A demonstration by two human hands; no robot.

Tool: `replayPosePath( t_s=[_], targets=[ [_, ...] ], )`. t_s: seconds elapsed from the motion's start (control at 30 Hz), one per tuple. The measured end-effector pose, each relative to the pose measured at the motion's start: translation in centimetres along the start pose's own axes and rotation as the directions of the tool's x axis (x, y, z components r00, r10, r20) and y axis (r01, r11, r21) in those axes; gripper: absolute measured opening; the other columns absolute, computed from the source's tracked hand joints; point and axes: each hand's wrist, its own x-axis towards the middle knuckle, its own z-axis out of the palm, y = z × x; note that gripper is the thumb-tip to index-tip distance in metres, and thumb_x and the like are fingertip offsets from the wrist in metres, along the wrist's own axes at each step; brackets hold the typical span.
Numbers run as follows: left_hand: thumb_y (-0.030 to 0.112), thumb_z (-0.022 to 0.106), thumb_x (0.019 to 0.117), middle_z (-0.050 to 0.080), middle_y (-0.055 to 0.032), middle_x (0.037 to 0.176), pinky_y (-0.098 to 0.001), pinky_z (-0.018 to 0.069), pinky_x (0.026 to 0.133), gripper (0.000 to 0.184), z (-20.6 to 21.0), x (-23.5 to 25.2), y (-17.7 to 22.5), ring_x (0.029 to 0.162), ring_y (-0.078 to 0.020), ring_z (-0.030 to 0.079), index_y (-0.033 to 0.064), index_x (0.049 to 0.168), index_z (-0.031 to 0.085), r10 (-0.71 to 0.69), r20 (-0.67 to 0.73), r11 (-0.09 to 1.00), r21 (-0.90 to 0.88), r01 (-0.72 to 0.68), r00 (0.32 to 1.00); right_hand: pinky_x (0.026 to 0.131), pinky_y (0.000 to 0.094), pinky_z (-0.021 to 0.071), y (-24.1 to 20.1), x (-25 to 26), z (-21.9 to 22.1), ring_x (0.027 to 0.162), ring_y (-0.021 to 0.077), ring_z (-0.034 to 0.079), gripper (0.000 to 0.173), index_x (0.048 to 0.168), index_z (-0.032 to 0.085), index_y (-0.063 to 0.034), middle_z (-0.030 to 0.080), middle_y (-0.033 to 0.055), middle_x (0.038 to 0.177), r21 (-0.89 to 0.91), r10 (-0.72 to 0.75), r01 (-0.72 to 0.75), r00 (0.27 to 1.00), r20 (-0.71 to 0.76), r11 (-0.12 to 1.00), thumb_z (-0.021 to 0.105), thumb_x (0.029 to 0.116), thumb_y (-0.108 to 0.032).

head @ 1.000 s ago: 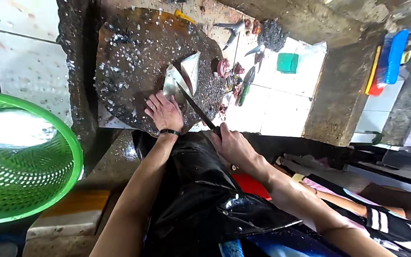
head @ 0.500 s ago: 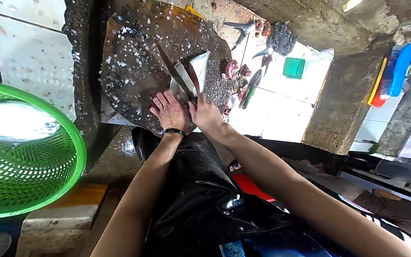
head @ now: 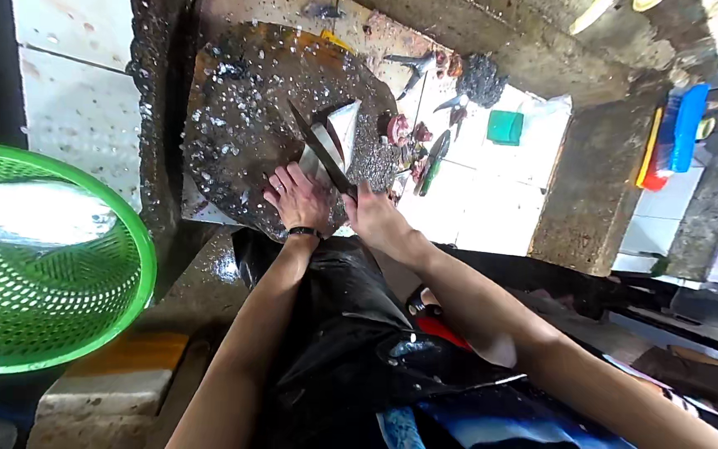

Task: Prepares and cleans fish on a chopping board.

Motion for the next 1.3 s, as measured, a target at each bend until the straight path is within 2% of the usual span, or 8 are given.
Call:
replayPosePath(
  t_s=[0.23, 0.4, 0.73, 0.83, 0.93, 1.07, 1.17, 1.3],
  targets=[
    [0.041, 0.039, 0.1054, 0.043, -0.0262, 0.148, -0.0713, 0.0391, 0.103, 0.050, 0.9, -1.4, -0.6, 0.141, -0.0465, 0.041, 0.0060, 0.140, 0.044, 0.119, -0.032, 0.993, -0.022, -0.120, 0.992, 0.082, 0.0594, 0.0592, -0.9, 2.1, -2.5, 0.101, 0.0423, 0.071, 0.062, 0.145, 0.042, 0.0023, 0.068, 0.0247, 0.111, 0.010, -0.033, 0.032, 0.998, 0.061, 0.999, 0.032, 0.1099, -0.048],
    [0.035, 0.036, 0.1058, 0.052, -0.0214, 0.143, -0.0652, 0.0382, 0.105, 0.044, 0.5, -1.1, 1.0, 0.138, -0.0424, 0.045, 0.0086, 0.137, 0.053, -0.010, -0.046, 0.999, 0.041, 0.012, 0.999, 0.072, 0.0593, 0.0597, 3.8, 0.7, 5.1, 0.086, 0.0405, 0.073, 0.058, 0.132, 0.050, -0.0042, 0.071, 0.0199, 0.092, 0.172, 0.095, -0.093, 0.995, -0.001, 0.981, 0.034, 0.1075, -0.054],
    [0.037, 0.045, 0.1067, 0.050, -0.0287, 0.143, -0.0673, 0.0380, 0.109, 0.047, -0.7, -1.6, -1.3, 0.136, -0.0490, 0.045, 0.0053, 0.140, 0.052, 0.084, -0.115, 0.975, -0.196, -0.106, 0.990, 0.073, 0.0500, 0.0595, 5.4, -7.6, 5.8, 0.080, 0.0298, 0.073, 0.048, 0.122, 0.056, -0.0061, 0.069, 0.0106, 0.082, 0.364, -0.012, 0.070, 0.987, -0.160, 0.929, 0.039, 0.1072, -0.049],
    [0.044, 0.060, 0.0997, 0.052, -0.0237, 0.144, -0.0622, 0.0340, 0.115, 0.058, -6.3, -4.6, -7.9, 0.138, -0.0438, 0.044, 0.0081, 0.145, 0.051, 0.177, -0.370, 0.945, -0.194, -0.262, 0.912, 0.060, 0.0461, 0.0586, 5.2, -10.2, 4.8, 0.065, 0.0259, 0.071, 0.045, 0.116, 0.060, -0.0023, 0.067, 0.0077, 0.071, 0.326, -0.064, 0.223, 0.898, -0.434, 0.919, 0.044, 0.1060, -0.044],
    [0.044, 0.076, 0.0863, 0.045, -0.0375, 0.145, -0.0628, 0.0266, 0.118, 0.084, -14.1, -8.7, -16.9, 0.140, -0.0533, 0.037, -0.0084, 0.144, 0.045, -0.174, -0.721, 0.979, -0.203, 0.036, 0.671, 0.051, 0.0417, 0.0560, 5.0, -12.4, 3.7, 0.056, 0.0212, 0.066, 0.040, 0.109, 0.062, -0.0004, 0.065, 0.0064, 0.066, 0.286, -0.083, 0.328, 0.775, -0.626, 0.900, 0.053, 0.1039, -0.039],
    [0.042, 0.080, 0.0861, 0.047, -0.0283, 0.148, -0.0518, 0.0497, 0.103, 0.094, -17.2, -10.5, -26.6, 0.131, -0.0370, 0.053, -0.0004, 0.156, 0.034, -0.835, -0.360, 0.550, -0.586, 0.596, 0.416, 0.048, 0.0408, 0.0555, 5.7, -13.3, 2.3, 0.054, 0.0204, 0.066, 0.044, 0.110, 0.063, 0.0055, 0.065, 0.0084, 0.066, 0.258, -0.091, 0.392, 0.682, -0.725, 0.883, 0.056, 0.1029, -0.038],
    [0.013, 0.069, 0.0903, 0.065, -0.0255, 0.113, -0.0488, 0.0591, 0.068, 0.055, -15.7, -9.2, -29.3, 0.086, -0.0323, 0.068, -0.0011, 0.139, 0.049, -0.892, 0.011, 0.201, -0.885, 0.420, 0.452, 0.045, 0.0363, 0.0506, 6.2, -11.6, 2.4, 0.050, 0.0163, 0.060, 0.042, 0.107, 0.060, 0.0049, 0.059, 0.0058, 0.062, 0.301, -0.092, 0.458, 0.659, -0.747, 0.836, 0.050, 0.1046, -0.035],
    [-0.003, 0.068, 0.0849, 0.063, -0.0195, 0.102, -0.0405, 0.0572, 0.060, 0.049, -15.8, -6.1, -23.5, 0.076, -0.0251, 0.064, -0.0013, 0.130, 0.051, -0.823, -0.018, 0.172, -0.961, 0.218, 0.567, 0.046, 0.0323, 0.0487, 8.2, -8.7, 3.0, 0.050, 0.0113, 0.056, 0.041, 0.106, 0.060, 0.0011, 0.056, 0.0019, 0.062, 0.417, -0.019, 0.487, 0.667, -0.745, 0.767, 0.050, 0.1063, -0.038]
  ],
)
